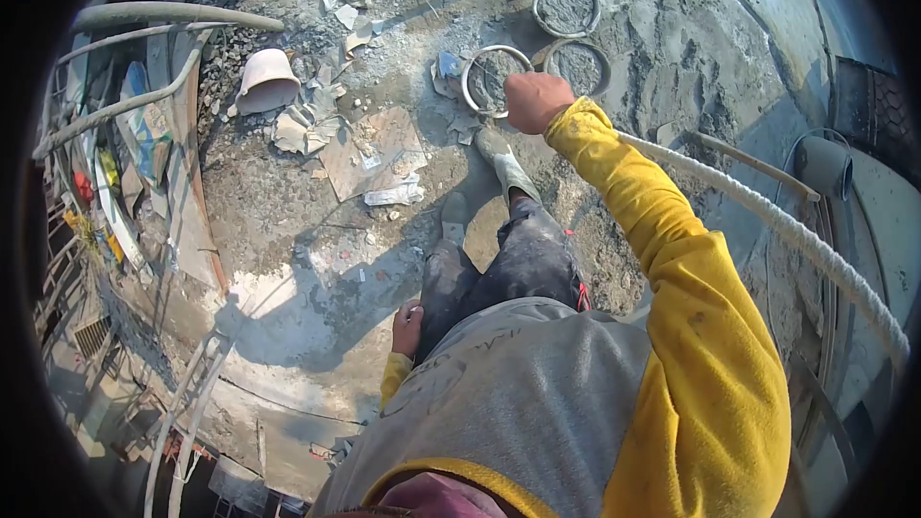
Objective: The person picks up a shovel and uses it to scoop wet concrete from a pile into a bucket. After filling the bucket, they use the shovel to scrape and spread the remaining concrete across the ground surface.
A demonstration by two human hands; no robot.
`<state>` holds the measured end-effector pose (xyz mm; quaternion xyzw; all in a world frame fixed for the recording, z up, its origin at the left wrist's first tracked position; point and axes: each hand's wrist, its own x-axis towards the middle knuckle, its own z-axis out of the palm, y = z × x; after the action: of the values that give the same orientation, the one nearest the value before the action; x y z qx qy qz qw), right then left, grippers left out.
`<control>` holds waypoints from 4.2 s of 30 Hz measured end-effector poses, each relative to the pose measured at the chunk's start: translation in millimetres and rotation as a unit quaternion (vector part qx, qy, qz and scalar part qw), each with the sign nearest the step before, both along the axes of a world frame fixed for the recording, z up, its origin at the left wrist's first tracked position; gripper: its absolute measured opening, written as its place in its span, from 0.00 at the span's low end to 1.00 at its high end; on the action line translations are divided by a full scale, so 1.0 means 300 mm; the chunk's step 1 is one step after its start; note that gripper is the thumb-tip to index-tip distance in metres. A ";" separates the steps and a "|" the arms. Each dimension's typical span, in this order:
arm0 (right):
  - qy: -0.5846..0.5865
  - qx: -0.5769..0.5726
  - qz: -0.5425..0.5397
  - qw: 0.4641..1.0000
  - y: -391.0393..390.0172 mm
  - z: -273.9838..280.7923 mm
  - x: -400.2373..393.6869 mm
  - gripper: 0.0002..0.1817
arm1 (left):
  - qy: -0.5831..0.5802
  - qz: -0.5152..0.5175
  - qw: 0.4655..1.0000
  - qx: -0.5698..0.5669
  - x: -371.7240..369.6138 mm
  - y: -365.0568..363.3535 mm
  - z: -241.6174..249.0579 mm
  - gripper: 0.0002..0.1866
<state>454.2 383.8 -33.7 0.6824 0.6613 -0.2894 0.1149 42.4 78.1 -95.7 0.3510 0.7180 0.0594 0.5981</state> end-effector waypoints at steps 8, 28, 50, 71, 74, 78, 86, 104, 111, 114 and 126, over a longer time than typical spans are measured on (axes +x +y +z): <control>-0.135 0.075 0.152 0.976 -0.115 0.137 -0.108 0.07 | -0.064 0.078 0.993 -0.054 -0.348 -0.065 -0.014 0.19; 0.228 0.025 -0.265 0.937 -1.341 0.028 -0.335 0.18 | -0.034 -0.199 0.977 -0.070 -0.242 -0.022 0.005 0.17; 0.303 0.036 -0.539 0.785 -1.660 -0.146 -0.124 0.12 | -0.093 -0.332 0.935 0.076 -0.152 0.125 -0.059 0.17; 0.247 -0.062 -0.661 0.705 -2.111 -0.322 -0.458 0.11 | -0.008 -0.322 0.945 -0.061 -0.164 0.331 -0.114 0.10; 0.297 -0.033 -0.706 0.642 -2.045 -0.144 -0.527 0.13 | -0.006 -0.431 0.901 -0.038 -0.114 0.351 -0.171 0.10; 0.339 0.033 -0.709 0.618 -2.069 -0.100 -0.602 0.16 | 0.014 -0.458 0.888 -0.037 -0.015 0.308 -0.204 0.12; 0.338 0.055 -0.723 0.600 -2.394 -0.217 -0.693 0.15 | -0.091 -0.482 0.871 -0.042 0.147 0.066 -0.132 0.12; 0.246 0.146 -0.957 -0.048 -3.694 -0.179 -1.469 0.09 | 0.114 -0.791 0.600 -0.009 0.424 -0.699 0.041 0.25; 0.334 0.090 -0.937 -0.050 -3.809 -0.182 -1.496 0.16 | 0.046 -0.774 0.625 -0.083 0.973 -1.239 0.020 0.15; 0.322 0.122 -0.937 -0.052 -3.931 -0.221 -1.436 0.16 | -0.014 -0.813 0.576 -0.079 1.112 -1.458 -0.149 0.15; 0.253 0.247 -0.918 -0.179 -4.473 -0.088 -1.002 0.14 | -0.111 -0.879 0.464 -0.014 1.767 -2.263 -0.207 0.19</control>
<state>153.8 -958.1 -60.1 -0.4399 0.6445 0.0630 0.6222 572.4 -600.9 -157.8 0.7790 -0.0404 -0.4688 0.4144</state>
